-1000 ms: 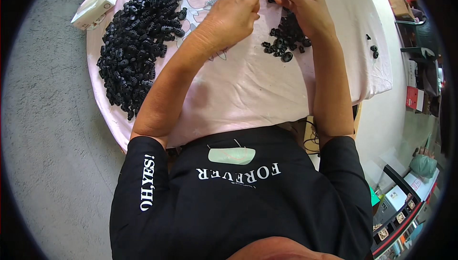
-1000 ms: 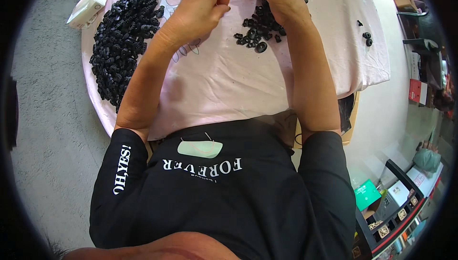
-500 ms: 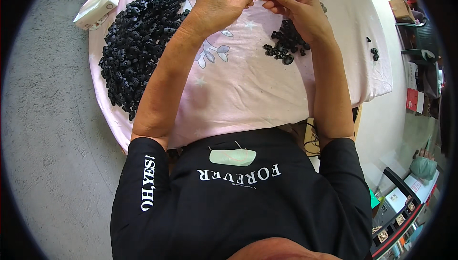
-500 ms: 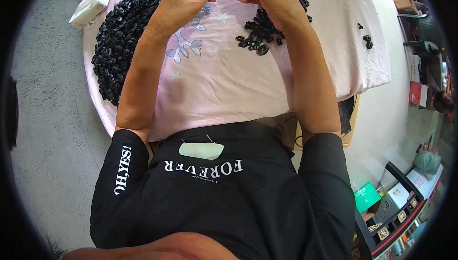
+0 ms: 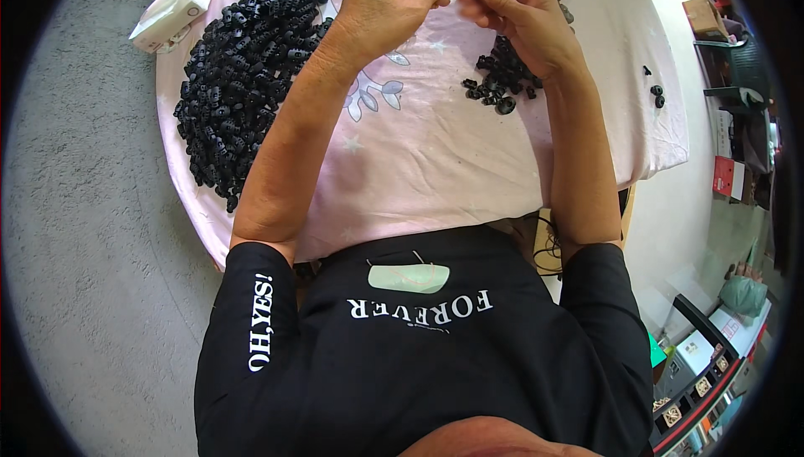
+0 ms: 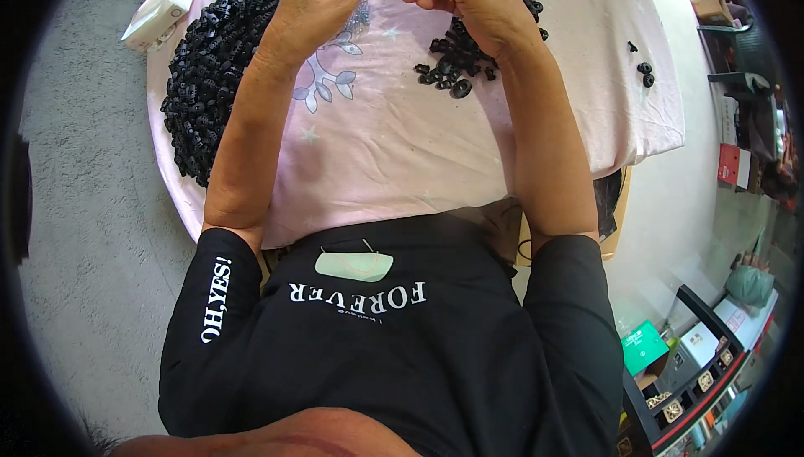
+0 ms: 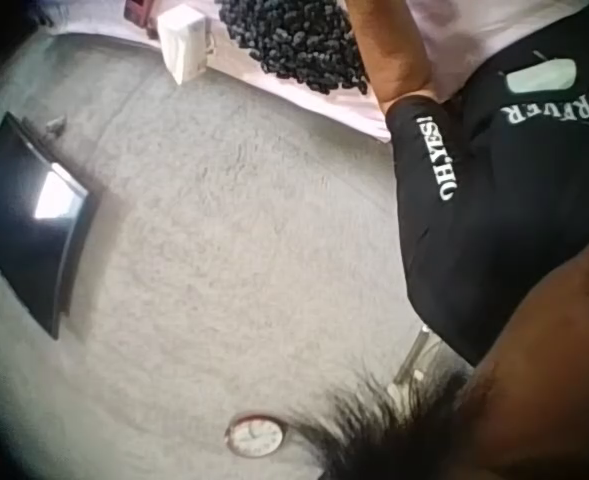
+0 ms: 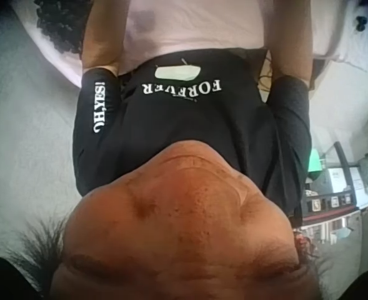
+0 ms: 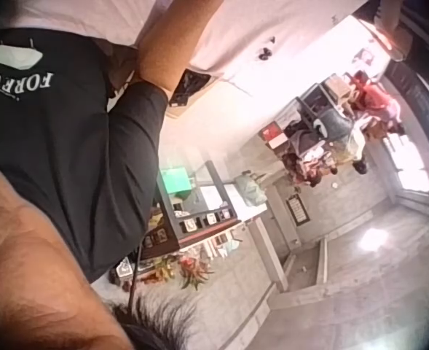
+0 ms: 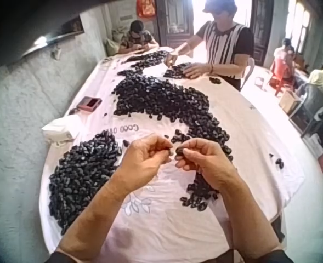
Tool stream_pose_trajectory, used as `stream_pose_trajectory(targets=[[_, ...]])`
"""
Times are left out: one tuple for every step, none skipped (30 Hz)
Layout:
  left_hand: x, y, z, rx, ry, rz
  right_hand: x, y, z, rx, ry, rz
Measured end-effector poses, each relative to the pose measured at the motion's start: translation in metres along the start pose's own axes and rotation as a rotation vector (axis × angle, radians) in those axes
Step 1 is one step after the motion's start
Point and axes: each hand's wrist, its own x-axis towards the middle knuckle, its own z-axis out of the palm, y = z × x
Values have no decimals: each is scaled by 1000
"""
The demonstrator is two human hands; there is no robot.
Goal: Sorting small black plastic components and putting them into a plastic bag.
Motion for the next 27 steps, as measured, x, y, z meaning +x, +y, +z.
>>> stream_pose_trajectory(targets=[[1, 0, 3, 50, 69, -162, 0, 0, -1, 0, 4, 0], [2, 0, 4, 101, 137, -324, 0, 1, -2, 2, -2, -1], [3, 0, 5, 99, 135, -324, 0, 1, -3, 5, -8, -2], [4, 3, 4, 131, 139, -319, 0, 2, -3, 5, -9, -2], [4, 5, 4, 163, 143, -315, 0, 2, -2, 9, -13, -9], [4, 7, 4, 163, 143, -315, 0, 2, -2, 14, -18, -15], [7, 17, 7, 81, 156, -436, 0, 2, -2, 14, -17, -14], [9, 22, 9, -3, 167, -556, 0, 2, -2, 4, -18, -20], [8, 18, 10, -4, 167, -556, 0, 2, -2, -5, -18, -25], [7, 15, 10, -14, 161, -526, 0, 2, -1, -5, -21, -25], [6, 12, 10, -23, 155, -495, 0, 2, 1, 4, -20, -22], [5, 10, 10, -22, 157, -495, 1, 2, 1, 13, -19, -18], [5, 10, 11, -33, 163, -500, 1, 2, 1, 12, -18, -18], [5, 9, 12, -44, 169, -506, 1, 3, -1, 21, -26, -25], [5, 9, 13, -45, 168, -506, 2, 4, -1, 30, -36, -32], [5, 8, 13, -41, 166, -504, 1, 4, -1, 30, -35, -32], [4, 7, 13, -38, 163, -502, 1, 4, -1, 27, -30, -32], [4, 6, 13, -38, 163, -502, 1, 4, -1, 24, -24, -31], [4, 6, 13, -43, 163, -509, 1, 4, -1, 24, -25, -31], [4, 6, 13, -48, 164, -516, 1, 4, 0, 9, -10, -31], [3, 6, 13, -48, 165, -516, 1, 4, 1, -6, 5, -31], [4, 8, 14, -34, 165, -519, 1, 5, 2, -6, 5, -30], [5, 10, 14, -21, 166, -521, 1, 5, 2, -7, 15, -52], [6, 11, 14, -22, 166, -522, 1, 6, 2, -7, 25, -73], [6, 12, 14, -15, 157, -527, 0, 6, 3, -7, 24, -73], [5, 12, 13, -8, 149, -534, 0, 5, 5, -19, 37, -79], [5, 11, 13, -8, 150, -534, 0, 6, 6, -31, 50, -85]])
